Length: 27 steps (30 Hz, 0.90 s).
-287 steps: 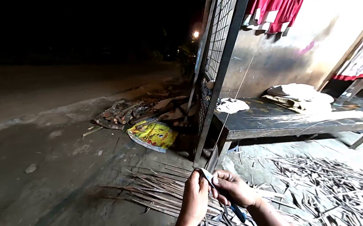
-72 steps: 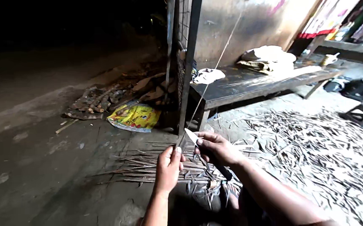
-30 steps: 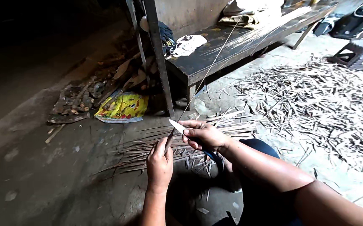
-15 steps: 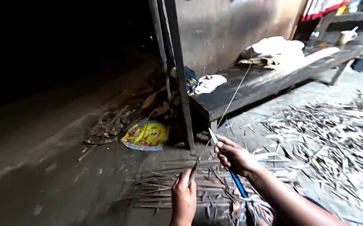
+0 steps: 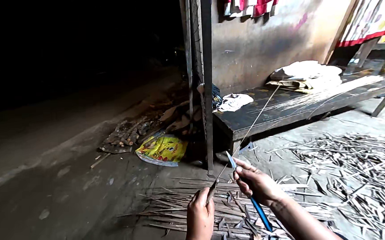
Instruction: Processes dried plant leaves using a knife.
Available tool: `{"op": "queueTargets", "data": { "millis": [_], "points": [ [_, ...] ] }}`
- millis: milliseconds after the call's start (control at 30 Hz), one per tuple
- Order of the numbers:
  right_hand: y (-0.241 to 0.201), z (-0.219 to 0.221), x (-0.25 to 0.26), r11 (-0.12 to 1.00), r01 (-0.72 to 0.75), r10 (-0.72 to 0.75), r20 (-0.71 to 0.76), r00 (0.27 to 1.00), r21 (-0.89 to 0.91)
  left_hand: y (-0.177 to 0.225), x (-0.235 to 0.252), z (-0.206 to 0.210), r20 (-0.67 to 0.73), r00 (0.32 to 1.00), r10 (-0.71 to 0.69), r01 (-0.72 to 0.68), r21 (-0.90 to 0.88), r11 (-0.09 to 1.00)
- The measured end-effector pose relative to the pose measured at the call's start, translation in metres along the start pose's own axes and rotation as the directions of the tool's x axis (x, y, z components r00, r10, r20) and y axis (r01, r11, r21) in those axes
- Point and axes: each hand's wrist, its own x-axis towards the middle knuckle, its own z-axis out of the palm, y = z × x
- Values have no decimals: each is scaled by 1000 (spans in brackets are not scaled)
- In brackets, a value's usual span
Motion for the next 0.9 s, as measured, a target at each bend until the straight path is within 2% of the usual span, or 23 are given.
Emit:
{"op": "queueTargets", "data": {
  "millis": [200,300,400,467,700,900],
  "points": [
    [21,24,-16,991,-111,120,117,986,-76,2,3,1,-37,998,46,-45,13,999],
    [17,21,-11,998,-40,43,61,997,-58,1,3,1,-58,997,53,-53,6,999],
    [-10,8,-1,997,60,-62,-31,998,-51,2,3,-3,-42,999,33,-35,-47,998],
    [-21,5,0,996,82,-83,-42,996,-24,2,3,-4,-27,999,32,-34,-95,995],
    [13,29,-23,988,-63,84,144,986,-142,4,6,0,31,1000,-3,9,-211,977],
    [-2,27,-16,973,-6,52,195,979,-229,5,8,-6,46,999,23,-8,-308,951]
  ]
}}
